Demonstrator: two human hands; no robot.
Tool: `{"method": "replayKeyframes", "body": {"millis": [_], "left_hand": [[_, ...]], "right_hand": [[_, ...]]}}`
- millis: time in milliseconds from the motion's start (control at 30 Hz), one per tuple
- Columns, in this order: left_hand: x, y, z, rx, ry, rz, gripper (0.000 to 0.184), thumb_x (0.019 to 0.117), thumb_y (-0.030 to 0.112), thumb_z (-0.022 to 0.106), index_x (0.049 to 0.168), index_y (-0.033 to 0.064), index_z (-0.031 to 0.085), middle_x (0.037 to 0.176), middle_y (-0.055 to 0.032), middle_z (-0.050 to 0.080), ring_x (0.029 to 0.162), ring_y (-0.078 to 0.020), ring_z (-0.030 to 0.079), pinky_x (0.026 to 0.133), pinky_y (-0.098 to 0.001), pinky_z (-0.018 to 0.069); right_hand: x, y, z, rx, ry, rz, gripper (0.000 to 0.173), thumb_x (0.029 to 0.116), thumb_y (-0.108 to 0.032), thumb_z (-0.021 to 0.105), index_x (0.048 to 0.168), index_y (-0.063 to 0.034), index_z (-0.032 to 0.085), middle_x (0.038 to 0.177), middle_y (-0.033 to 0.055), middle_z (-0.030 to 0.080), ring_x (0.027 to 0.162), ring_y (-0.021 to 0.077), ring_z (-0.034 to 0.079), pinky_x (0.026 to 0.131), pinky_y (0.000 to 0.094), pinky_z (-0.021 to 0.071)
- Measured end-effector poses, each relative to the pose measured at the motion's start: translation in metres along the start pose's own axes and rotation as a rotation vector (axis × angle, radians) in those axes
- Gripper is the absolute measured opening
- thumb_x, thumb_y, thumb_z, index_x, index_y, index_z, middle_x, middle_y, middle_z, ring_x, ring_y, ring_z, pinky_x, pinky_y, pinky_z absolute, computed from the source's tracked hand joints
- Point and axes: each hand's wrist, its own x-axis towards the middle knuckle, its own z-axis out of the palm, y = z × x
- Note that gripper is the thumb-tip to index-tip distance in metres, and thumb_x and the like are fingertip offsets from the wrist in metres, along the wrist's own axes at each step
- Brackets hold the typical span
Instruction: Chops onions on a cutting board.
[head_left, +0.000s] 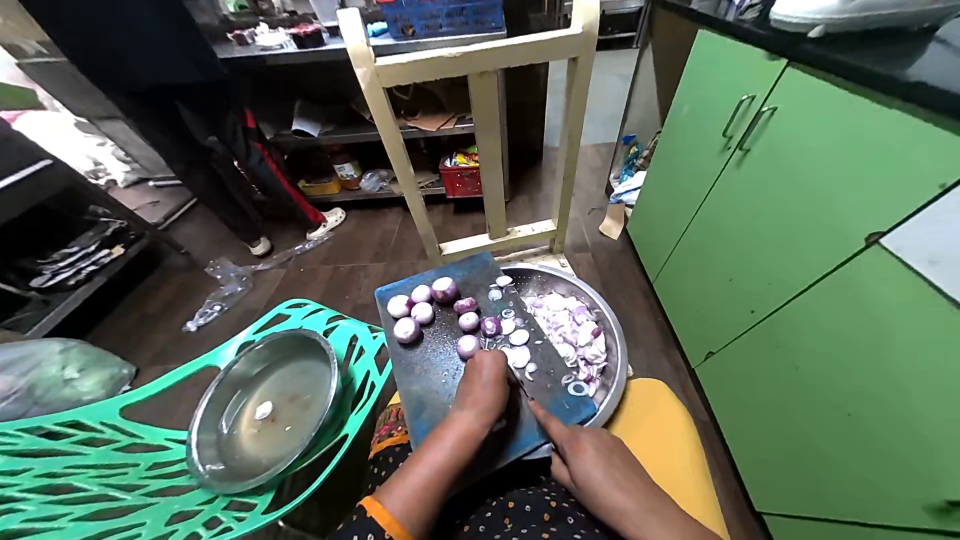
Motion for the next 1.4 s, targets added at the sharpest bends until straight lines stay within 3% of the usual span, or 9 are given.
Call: {"method": "replayKeyframes", "body": {"millis": [133,233,333,533,733,900,1100,1300,1400], "left_hand": [[0.001,-0.001,0.003,-0.006,0.044,0.032,0.007,0.0931,0.006,0.068,0.091,0.0011,0.074,0.097,-0.0177,0.073,0.096,-0.0348,0.072,0.085,-0.0534,0.06],[0.0,-0.004,0.003,-0.036,0.038,-0.012,0.009,0.094,0.007,0.066,0.091,0.0024,0.074,0.097,-0.0166,0.073,0.095,-0.0334,0.073,0.085,-0.0523,0.0603],[0.001,-0.004,0.005,-0.047,0.041,-0.026,0.009,0.0941,0.008,0.066,0.091,0.0033,0.074,0.097,-0.0158,0.073,0.095,-0.0325,0.073,0.085,-0.052,0.0604],[0.0,-0.004,0.008,-0.05,0.052,0.018,0.008,0.0917,0.006,0.068,0.089,0.0019,0.074,0.097,-0.017,0.073,0.095,-0.0345,0.072,0.085,-0.0543,0.06],[-0.003,-0.008,0.005,-0.082,0.045,-0.017,0.008,0.0929,0.008,0.068,0.091,0.0016,0.073,0.096,-0.0172,0.073,0.094,-0.034,0.072,0.085,-0.0534,0.0601],[-0.002,-0.006,0.005,-0.068,0.055,-0.001,0.006,0.0914,0.006,0.069,0.089,0.0009,0.072,0.095,-0.0178,0.072,0.093,-0.0346,0.072,0.082,-0.054,0.0602],[0.001,-0.008,0.004,-0.077,0.033,-0.027,0.009,0.094,0.007,0.067,0.093,0.0008,0.073,0.097,-0.0182,0.073,0.097,-0.0343,0.072,0.086,-0.053,0.0595],[0.001,-0.007,0.007,-0.094,0.062,-0.008,0.011,0.0945,0.009,0.067,0.089,0.0014,0.072,0.092,-0.0166,0.073,0.09,-0.0326,0.073,0.082,-0.052,0.0606],[0.001,-0.012,0.007,-0.125,0.072,-0.021,0.014,0.0965,0.011,0.066,0.089,0.0009,0.072,0.093,-0.0172,0.073,0.092,-0.0334,0.072,0.084,-0.0526,0.0598]], "right_hand": [[0.034,-0.001,0.009,-0.031,-0.003,0.006,0.069,0.0977,-0.013,0.054,0.163,-0.0251,0.033,0.095,0.0177,0.072,0.091,0.0386,0.071,0.08,0.0564,0.0565],[0.017,0.003,0.009,-0.05,-0.067,0.04,0.074,0.0979,-0.014,0.055,0.165,-0.0297,0.027,0.097,0.0189,0.072,0.093,0.0405,0.071,0.08,0.0585,0.0561],[-0.006,0.007,0.001,-0.024,-0.035,0.029,0.072,0.0989,-0.017,0.054,0.164,-0.0299,0.028,0.094,0.0169,0.072,0.089,0.0386,0.071,0.077,0.0567,0.0564],[0.037,0.0,0.009,-0.034,-0.007,0.022,0.07,0.0974,-0.014,0.054,0.163,-0.0274,0.033,0.094,0.0175,0.072,0.091,0.039,0.071,0.08,0.0571,0.0565],[0.0,0.003,0.001,-0.026,-0.025,0.019,0.07,0.0989,-0.018,0.053,0.164,-0.0301,0.029,0.094,0.0162,0.072,0.088,0.038,0.071,0.077,0.0566,0.0564],[0.033,-0.003,0.009,-0.06,0.007,0.004,0.069,0.0972,-0.012,0.053,0.162,-0.0275,0.035,0.094,0.0168,0.072,0.09,0.0376,0.071,0.079,0.0556,0.0566],[-0.004,0.007,0.003,0.003,-0.029,0.0,0.072,0.0983,-0.018,0.055,0.164,-0.0299,0.029,0.092,0.0164,0.072,0.087,0.0381,0.071,0.077,0.0568,0.0563],[0.034,0.002,0.01,-0.004,-0.026,0.003,0.07,0.0981,-0.016,0.054,0.163,-0.0288,0.032,0.095,0.0171,0.072,0.091,0.0378,0.071,0.081,0.0562,0.0561],[0.017,0.007,0.008,-0.002,-0.048,0.01,0.072,0.0978,-0.017,0.055,0.164,-0.0303,0.029,0.093,0.0169,0.072,0.089,0.0386,0.071,0.08,0.0573,0.0559]]}}
